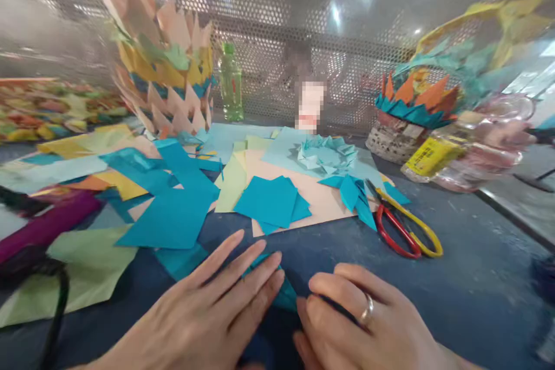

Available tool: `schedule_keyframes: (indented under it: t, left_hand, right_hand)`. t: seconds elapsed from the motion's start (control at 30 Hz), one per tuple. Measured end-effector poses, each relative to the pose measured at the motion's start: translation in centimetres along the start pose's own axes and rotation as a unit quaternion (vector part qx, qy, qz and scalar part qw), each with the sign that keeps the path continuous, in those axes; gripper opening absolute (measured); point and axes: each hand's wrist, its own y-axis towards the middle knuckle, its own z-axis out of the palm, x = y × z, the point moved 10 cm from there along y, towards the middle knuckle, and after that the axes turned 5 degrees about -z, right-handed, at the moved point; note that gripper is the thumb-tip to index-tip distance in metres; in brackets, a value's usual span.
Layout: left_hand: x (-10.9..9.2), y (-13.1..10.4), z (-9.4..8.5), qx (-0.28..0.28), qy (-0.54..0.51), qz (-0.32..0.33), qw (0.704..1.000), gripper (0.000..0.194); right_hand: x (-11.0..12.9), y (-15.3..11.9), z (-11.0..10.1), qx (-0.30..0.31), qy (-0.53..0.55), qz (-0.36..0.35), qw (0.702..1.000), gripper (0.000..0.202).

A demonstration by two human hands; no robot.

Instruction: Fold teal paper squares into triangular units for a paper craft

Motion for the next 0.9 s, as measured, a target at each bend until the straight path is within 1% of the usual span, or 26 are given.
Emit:
schedule_keyframes:
  t: [0.07, 0.13, 0.2, 0.3, 0.37, 0.43, 0.5, 0.57, 0.67, 0.73, 0.9]
  left_hand:
    - [0.3, 0.1, 0.1, 0.002, 0.006, -0.008, 1.000, 0.074]
    - [0.5, 0.2, 0.0, -0.002, 0.011, -0.006, 1.000, 0.077]
    - [0.4, 0.2, -0.4, -0.014, 0.017, 0.006, 1.000, 0.075]
    - [0.2, 0.3, -1.1, -0.035, 0.018, 0.032, 0.999, 0.068]
    - [0.2, 0.2, -1.3, -0.042, 0.012, 0.037, 0.998, 0.066]
    - [0.1, 0.2, -1.1, -0.034, 0.001, 0.047, 0.998, 0.069]
    - [0.0, 0.3, -0.6, -0.012, -0.007, 0.051, 0.999, 0.070]
    - [0.1, 0.3, 0.0, 0.008, -0.006, 0.045, 0.999, 0.066]
    - [0.1, 0.3, 0.2, 0.016, 0.008, 0.044, 0.999, 0.060]
    - [-0.2, 0.2, 0.1, 0.000, 0.022, 0.060, 0.998, 0.062]
    - [-0.7, -0.3, -0.9, -0.079, 0.065, 0.094, 0.990, 0.062]
  right_hand:
    - [0.1, -0.1, 0.2, 0.001, 0.020, -0.012, 1.000, 0.025]
    - [0.2, -0.1, 0.3, 0.003, 0.036, -0.022, 0.999, 0.027]
    - [0.2, 0.1, 0.3, 0.008, 0.050, -0.031, 0.998, 0.031]
    - [0.5, 0.6, 0.1, 0.009, 0.054, -0.047, 0.997, 0.043]
    - [0.6, 0.8, 0.0, 0.011, 0.052, -0.055, 0.997, 0.048]
    - [0.7, 0.9, -0.1, 0.013, 0.055, -0.057, 0.997, 0.047]
    - [0.8, 0.8, 0.0, 0.020, 0.065, -0.058, 0.996, 0.046]
    - [0.8, 0.7, 0.0, 0.025, 0.073, -0.062, 0.995, 0.045]
    - [0.7, 0.7, -0.1, 0.019, 0.074, -0.062, 0.995, 0.048]
    - [0.5, 0.9, -0.3, 0.011, 0.074, -0.058, 0.995, 0.050]
    - [0.3, 1.6, -0.6, -0.002, 0.077, -0.051, 0.996, 0.053]
